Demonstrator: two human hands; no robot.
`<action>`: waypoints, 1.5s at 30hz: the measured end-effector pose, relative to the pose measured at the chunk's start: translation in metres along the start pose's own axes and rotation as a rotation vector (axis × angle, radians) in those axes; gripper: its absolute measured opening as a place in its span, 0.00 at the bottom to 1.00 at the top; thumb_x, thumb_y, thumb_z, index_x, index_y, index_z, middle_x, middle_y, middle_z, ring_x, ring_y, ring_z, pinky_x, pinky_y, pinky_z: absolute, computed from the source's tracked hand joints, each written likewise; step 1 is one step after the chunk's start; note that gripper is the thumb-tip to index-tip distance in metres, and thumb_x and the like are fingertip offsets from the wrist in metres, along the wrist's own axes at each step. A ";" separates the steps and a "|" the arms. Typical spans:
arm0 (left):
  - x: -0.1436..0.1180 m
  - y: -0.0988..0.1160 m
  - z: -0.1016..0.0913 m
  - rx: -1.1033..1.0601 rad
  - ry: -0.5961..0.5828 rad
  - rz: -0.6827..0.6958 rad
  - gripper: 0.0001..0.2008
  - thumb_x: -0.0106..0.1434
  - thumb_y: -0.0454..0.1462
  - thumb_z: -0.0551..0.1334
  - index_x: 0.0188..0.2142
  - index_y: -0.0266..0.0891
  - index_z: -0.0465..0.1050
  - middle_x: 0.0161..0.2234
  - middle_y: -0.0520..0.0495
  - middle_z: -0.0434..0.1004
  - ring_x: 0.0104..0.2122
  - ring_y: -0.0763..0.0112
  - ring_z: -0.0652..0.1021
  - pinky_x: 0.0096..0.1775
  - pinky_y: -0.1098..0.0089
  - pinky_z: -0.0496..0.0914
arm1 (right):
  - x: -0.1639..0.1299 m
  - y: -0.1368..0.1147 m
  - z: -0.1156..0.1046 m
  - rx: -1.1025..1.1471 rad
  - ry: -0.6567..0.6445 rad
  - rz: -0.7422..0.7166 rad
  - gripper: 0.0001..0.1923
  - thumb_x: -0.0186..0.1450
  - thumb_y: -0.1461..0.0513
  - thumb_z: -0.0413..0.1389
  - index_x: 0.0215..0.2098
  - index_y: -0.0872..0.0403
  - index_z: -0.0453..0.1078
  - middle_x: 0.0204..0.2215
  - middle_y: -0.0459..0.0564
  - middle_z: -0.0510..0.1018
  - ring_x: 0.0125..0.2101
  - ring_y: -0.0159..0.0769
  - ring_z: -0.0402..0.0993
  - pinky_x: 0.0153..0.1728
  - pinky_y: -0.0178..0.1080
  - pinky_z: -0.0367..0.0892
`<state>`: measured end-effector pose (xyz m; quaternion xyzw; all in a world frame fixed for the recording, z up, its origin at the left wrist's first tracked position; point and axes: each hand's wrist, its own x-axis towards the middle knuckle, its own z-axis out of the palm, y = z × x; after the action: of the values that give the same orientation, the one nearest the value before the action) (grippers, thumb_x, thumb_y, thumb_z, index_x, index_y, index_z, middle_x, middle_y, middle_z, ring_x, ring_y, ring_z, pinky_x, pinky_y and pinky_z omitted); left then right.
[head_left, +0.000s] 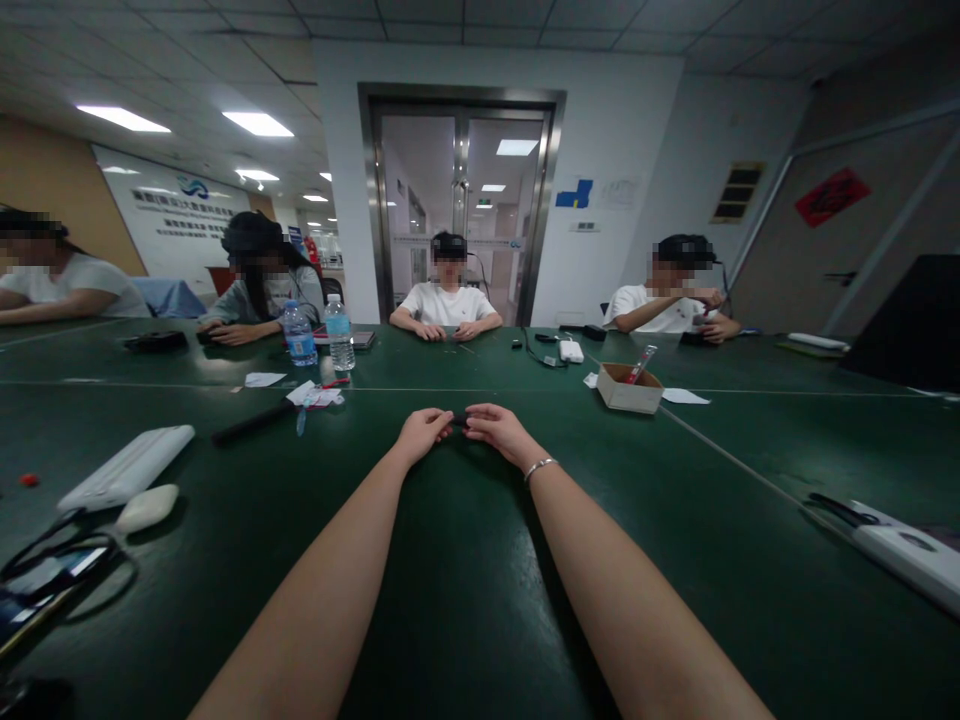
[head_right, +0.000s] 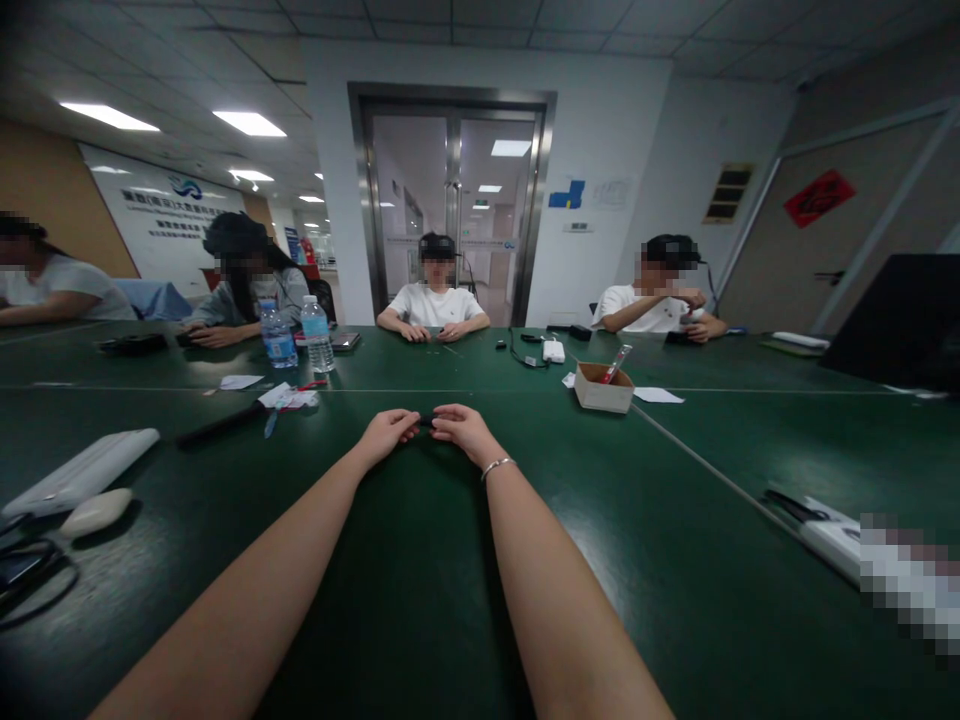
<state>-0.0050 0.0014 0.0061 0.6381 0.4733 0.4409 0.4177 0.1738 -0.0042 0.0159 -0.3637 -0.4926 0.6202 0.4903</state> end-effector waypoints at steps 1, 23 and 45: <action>0.000 0.000 0.000 -0.014 0.000 -0.006 0.20 0.54 0.50 0.60 0.34 0.34 0.73 0.27 0.47 0.74 0.26 0.72 0.72 0.29 0.71 0.66 | 0.000 0.000 0.000 0.007 0.001 -0.003 0.11 0.57 0.75 0.57 0.36 0.59 0.70 0.30 0.48 0.75 0.26 0.28 0.75 0.30 0.29 0.74; -0.004 0.006 -0.001 -0.128 0.011 0.017 0.13 0.54 0.41 0.63 0.37 0.35 0.73 0.29 0.47 0.75 0.27 0.74 0.72 0.30 0.73 0.65 | 0.003 0.002 -0.001 0.033 0.034 0.014 0.08 0.57 0.74 0.58 0.36 0.61 0.70 0.29 0.52 0.77 0.24 0.30 0.76 0.27 0.30 0.74; -0.003 -0.001 0.001 -0.165 0.021 0.107 0.15 0.46 0.36 0.67 0.33 0.35 0.69 0.30 0.47 0.74 0.28 0.72 0.73 0.28 0.73 0.66 | 0.001 -0.001 -0.001 0.017 0.007 0.030 0.05 0.61 0.70 0.58 0.35 0.62 0.68 0.26 0.52 0.76 0.21 0.30 0.75 0.24 0.28 0.73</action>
<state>-0.0051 -0.0015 0.0048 0.6213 0.4047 0.5068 0.4398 0.1741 -0.0026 0.0165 -0.3691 -0.4800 0.6305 0.4856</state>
